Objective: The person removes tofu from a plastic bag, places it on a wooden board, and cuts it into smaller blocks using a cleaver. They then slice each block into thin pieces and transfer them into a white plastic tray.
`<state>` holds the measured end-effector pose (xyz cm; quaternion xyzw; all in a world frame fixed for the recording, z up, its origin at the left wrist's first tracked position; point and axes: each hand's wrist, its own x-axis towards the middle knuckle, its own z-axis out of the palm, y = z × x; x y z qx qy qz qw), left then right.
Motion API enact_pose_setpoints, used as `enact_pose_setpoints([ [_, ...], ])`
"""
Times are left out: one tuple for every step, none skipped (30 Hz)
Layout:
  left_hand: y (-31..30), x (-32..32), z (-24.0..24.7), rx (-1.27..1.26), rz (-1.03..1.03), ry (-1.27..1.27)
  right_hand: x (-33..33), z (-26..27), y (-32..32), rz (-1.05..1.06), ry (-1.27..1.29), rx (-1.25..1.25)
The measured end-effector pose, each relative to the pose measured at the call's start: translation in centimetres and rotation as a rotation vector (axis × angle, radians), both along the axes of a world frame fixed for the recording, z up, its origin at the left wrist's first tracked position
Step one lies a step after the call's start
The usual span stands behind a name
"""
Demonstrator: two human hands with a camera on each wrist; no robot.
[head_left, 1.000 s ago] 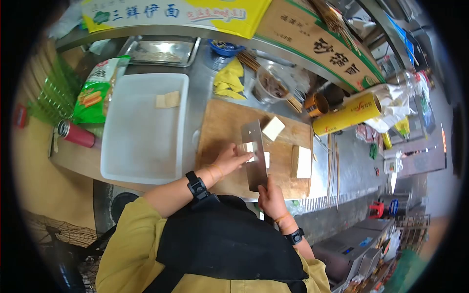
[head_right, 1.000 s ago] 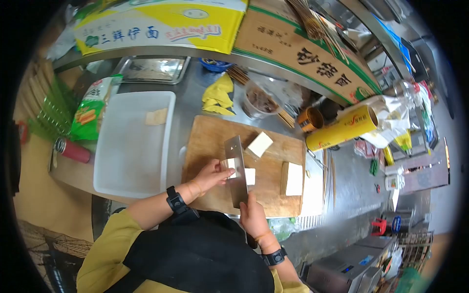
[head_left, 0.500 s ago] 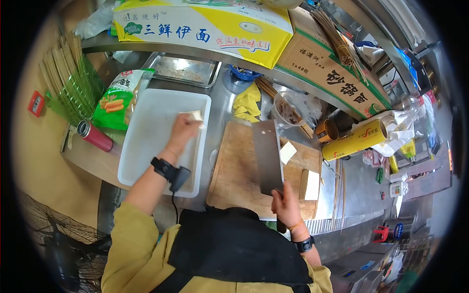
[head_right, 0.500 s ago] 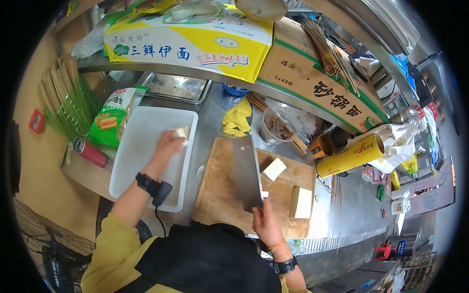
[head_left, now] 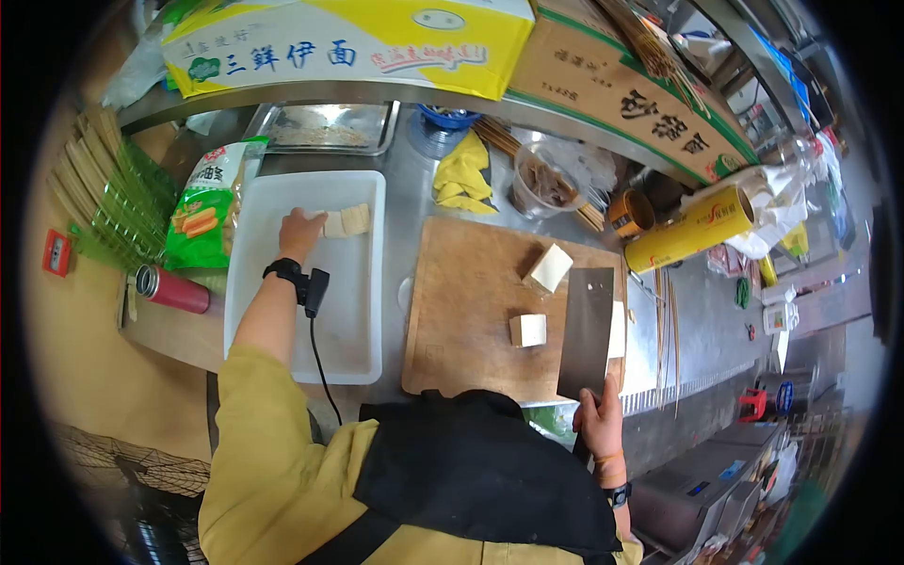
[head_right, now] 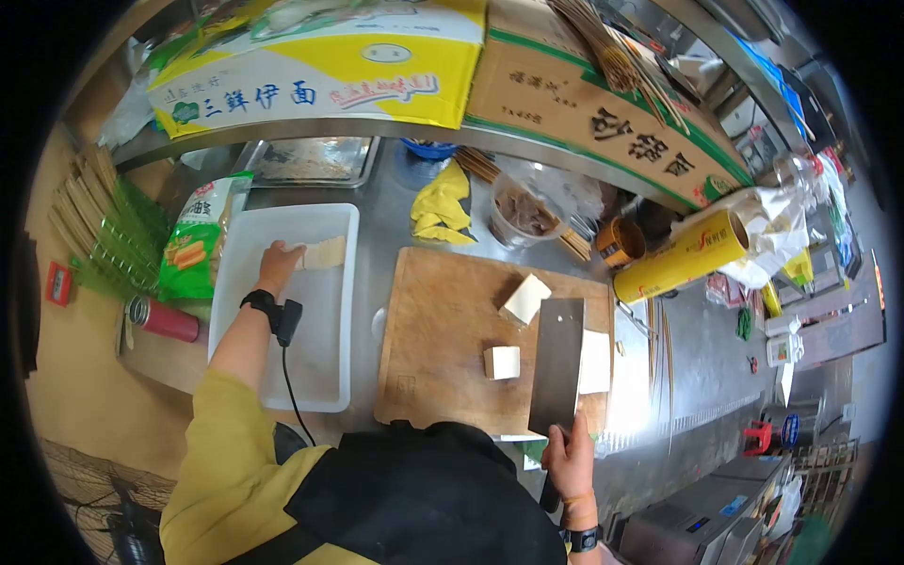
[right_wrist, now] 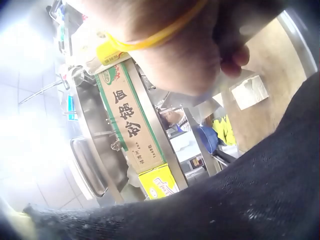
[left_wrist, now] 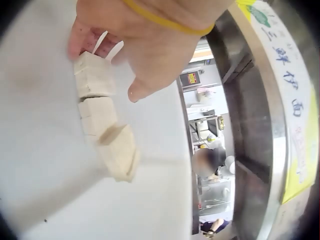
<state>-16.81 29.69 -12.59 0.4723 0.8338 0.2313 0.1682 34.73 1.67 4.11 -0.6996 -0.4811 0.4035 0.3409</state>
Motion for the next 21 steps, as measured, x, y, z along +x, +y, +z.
enact_pose_setpoints([
  [0.9,-1.3,-1.6,0.030,-0.014,-0.008,0.1,-0.4,0.0,-0.003,0.009,-0.012],
  [1.3,-2.0,-3.2,0.056,-0.034,-0.021,0.4,-0.8,-0.1,-0.012,0.014,-0.028],
  [1.0,-2.1,-3.0,0.095,-0.014,0.048,0.5,-0.8,-0.2,-0.016,-0.010,-0.039],
  [0.6,-1.2,-1.6,0.134,-0.001,0.112,0.9,-1.4,-0.5,0.035,-0.099,-0.023],
  [0.1,0.6,0.0,0.292,-0.051,-0.099,0.1,0.1,-0.1,0.065,-0.119,-0.034],
  [-0.8,2.0,1.9,0.446,-0.088,-0.314,-0.1,-0.1,-0.2,0.072,-0.139,-0.029],
  [-2.5,4.8,5.0,0.439,-0.165,-0.656,-0.2,-0.1,-0.1,0.107,-0.155,-0.008],
  [-4.7,8.9,7.8,0.425,-0.229,-0.993,-0.3,-0.3,-0.2,0.118,-0.168,-0.027],
  [-6.5,12.4,9.4,0.317,-0.323,-1.153,-0.3,-0.6,-0.2,0.138,-0.178,-0.043],
  [-8.3,15.8,10.5,0.207,-0.414,-1.306,-0.2,-1.2,-0.3,0.145,-0.194,-0.044],
  [-9.6,19.0,10.3,0.087,-0.470,-1.407,-0.1,-2.0,-0.4,0.154,-0.208,-0.044],
  [-11.1,22.2,10.5,-0.015,-0.460,-1.479,-0.1,-2.5,-0.5,0.166,-0.221,-0.044],
  [-11.7,24.6,9.0,-0.158,-0.496,-1.418,-0.2,-2.7,-0.5,0.167,-0.216,-0.048],
  [-12.1,26.7,7.3,-0.239,-0.501,-1.390,-0.3,-2.9,-0.5,0.167,-0.212,-0.053],
  [-12.4,28.4,5.7,-0.321,-0.506,-1.361,-0.5,-3.0,-0.5,0.166,-0.207,-0.057],
  [-12.7,29.8,4.4,-0.337,-0.511,-1.335,-0.6,-2.9,-0.5,0.170,-0.211,-0.056],
  [-12.9,31.0,3.5,-0.352,-0.517,-1.308,-0.5,-3.3,-0.5,0.182,-0.217,-0.009],
  [-13.0,31.7,2.6,-0.368,-0.522,-1.281,-0.4,-4.0,-0.6,0.194,-0.223,0.037],
  [-13.1,32.2,2.5,-0.368,-0.543,-1.244,-0.3,-4.4,-0.8,0.207,-0.228,0.083],
  [-13.2,32.5,2.4,-0.367,-0.563,-1.206,-0.4,-4.5,-0.9,0.197,-0.238,0.054],
  [-13.2,32.8,2.3,-0.365,-0.584,-1.169,-0.4,-4.6,-0.9,0.188,-0.249,0.025],
])
